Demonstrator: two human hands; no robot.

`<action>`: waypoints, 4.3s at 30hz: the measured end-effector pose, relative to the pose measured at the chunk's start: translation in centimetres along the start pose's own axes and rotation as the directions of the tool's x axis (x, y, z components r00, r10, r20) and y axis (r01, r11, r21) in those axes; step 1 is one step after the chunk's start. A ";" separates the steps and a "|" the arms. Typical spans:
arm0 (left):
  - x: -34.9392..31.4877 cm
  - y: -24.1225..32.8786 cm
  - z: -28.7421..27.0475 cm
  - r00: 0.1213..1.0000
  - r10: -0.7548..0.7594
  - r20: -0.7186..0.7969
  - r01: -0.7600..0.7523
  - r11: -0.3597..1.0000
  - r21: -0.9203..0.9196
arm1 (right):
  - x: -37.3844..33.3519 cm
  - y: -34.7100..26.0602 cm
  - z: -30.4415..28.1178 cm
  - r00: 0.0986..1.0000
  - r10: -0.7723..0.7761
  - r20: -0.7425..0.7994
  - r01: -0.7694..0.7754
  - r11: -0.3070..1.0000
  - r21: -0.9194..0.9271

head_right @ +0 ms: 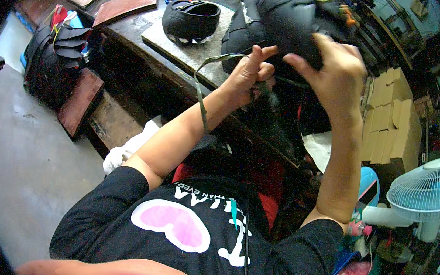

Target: The person assembles a segmented black protective piece by threading a green strap through its openings and securing it. They then use scissors to trim excess strap and cut a yellow tie on another similar piece. The finished item is placed with others on a nearby surface.

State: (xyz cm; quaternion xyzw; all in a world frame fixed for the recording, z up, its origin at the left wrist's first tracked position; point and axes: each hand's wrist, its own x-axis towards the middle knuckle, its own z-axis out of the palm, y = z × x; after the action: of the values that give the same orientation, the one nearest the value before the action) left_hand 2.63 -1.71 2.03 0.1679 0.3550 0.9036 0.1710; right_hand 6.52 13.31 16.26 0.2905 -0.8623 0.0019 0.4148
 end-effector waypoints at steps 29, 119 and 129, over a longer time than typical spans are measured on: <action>2.9 -1.6 -0.3 0.969 0.232 -0.087 -0.241 0.965 -0.108 | 14.1 -7.4 23.2 0.865 -0.256 0.433 0.239 0.966 0.094; 0.2 1.5 4.8 0.876 0.328 0.354 -0.476 0.463 0.748 | -2.1 5.2 3.3 0.886 -0.056 0.460 -0.461 -0.215 0.861; -0.6 2.7 6.7 0.826 0.338 0.452 -0.564 0.512 0.647 | -5.2 5.0 -6.0 0.887 0.065 0.458 -0.310 -0.652 0.692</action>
State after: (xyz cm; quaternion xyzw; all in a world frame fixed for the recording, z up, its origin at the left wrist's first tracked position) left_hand 5.51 0.12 8.46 0.4310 0.6155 0.6501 -0.1127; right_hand 10.78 21.51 17.65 0.2883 -0.4478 0.8338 -0.1454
